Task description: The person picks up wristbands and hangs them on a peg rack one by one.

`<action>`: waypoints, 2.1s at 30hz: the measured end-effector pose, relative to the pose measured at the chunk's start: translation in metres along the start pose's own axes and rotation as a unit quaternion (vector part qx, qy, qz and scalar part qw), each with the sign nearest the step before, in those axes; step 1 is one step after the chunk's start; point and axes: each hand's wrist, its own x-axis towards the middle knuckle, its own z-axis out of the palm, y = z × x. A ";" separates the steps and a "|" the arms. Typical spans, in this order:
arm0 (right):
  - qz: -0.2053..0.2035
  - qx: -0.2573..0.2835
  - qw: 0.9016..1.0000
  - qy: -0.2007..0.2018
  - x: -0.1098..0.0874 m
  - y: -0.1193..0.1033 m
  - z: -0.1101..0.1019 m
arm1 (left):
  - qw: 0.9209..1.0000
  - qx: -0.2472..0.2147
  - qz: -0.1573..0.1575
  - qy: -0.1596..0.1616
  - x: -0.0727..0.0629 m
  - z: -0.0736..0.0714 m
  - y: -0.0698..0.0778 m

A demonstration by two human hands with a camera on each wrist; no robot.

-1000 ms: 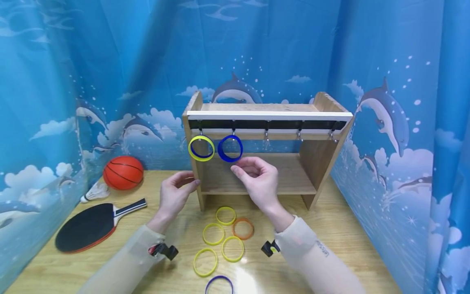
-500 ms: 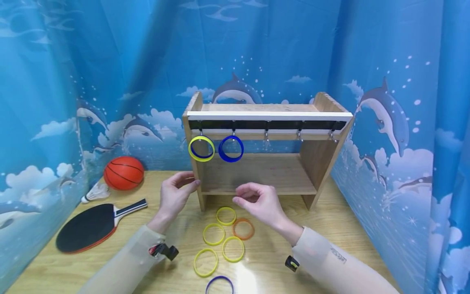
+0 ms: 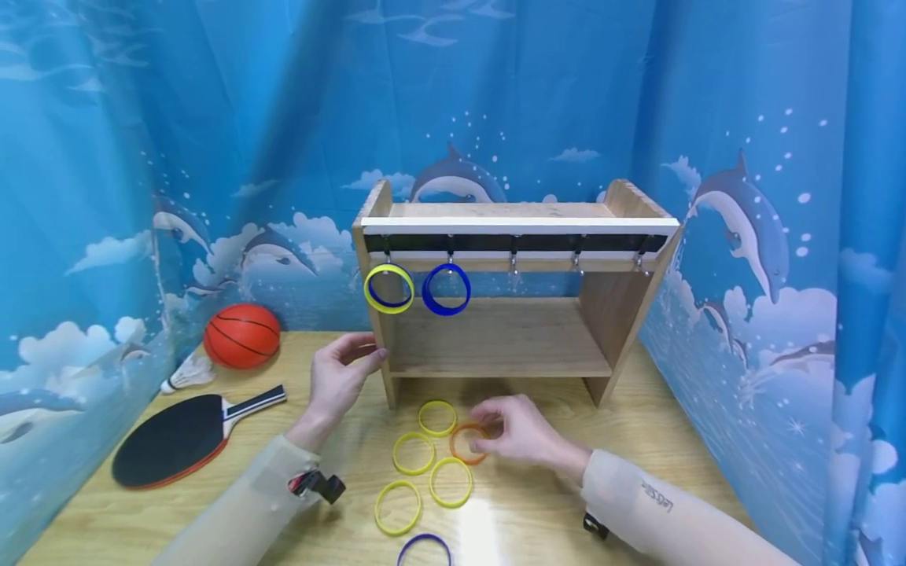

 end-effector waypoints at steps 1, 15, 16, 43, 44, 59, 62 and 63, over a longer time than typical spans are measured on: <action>-0.002 -0.004 1.000 -0.003 -0.001 0.002 0.001 | 1.000 0.001 0.000 0.000 0.000 0.000 0.000; 0.023 -0.045 0.999 0.016 0.004 0.012 0.007 | 1.000 -0.004 0.003 0.002 0.000 0.001 0.000; 0.027 -0.046 0.998 0.016 0.005 0.012 0.007 | 1.000 -0.003 0.002 0.001 0.000 0.001 -0.001; 0.118 -0.002 0.993 0.000 0.014 0.012 0.003 | 1.000 -0.006 0.000 0.002 0.000 0.001 -0.001; 0.123 0.009 0.992 -0.001 0.014 0.013 0.002 | 1.000 -0.005 0.000 0.002 0.000 0.001 -0.001; 0.141 0.056 0.988 -0.004 0.008 0.005 -0.009 | 1.000 -0.003 -0.003 -0.002 -0.001 0.001 -0.001; 0.139 0.059 0.989 -0.004 0.007 0.001 -0.013 | 1.000 -0.003 -0.001 -0.001 -0.001 0.001 -0.001; 0.136 0.059 0.989 -0.004 0.007 0.000 -0.014 | 1.000 -0.004 -0.001 -0.001 -0.002 0.001 -0.001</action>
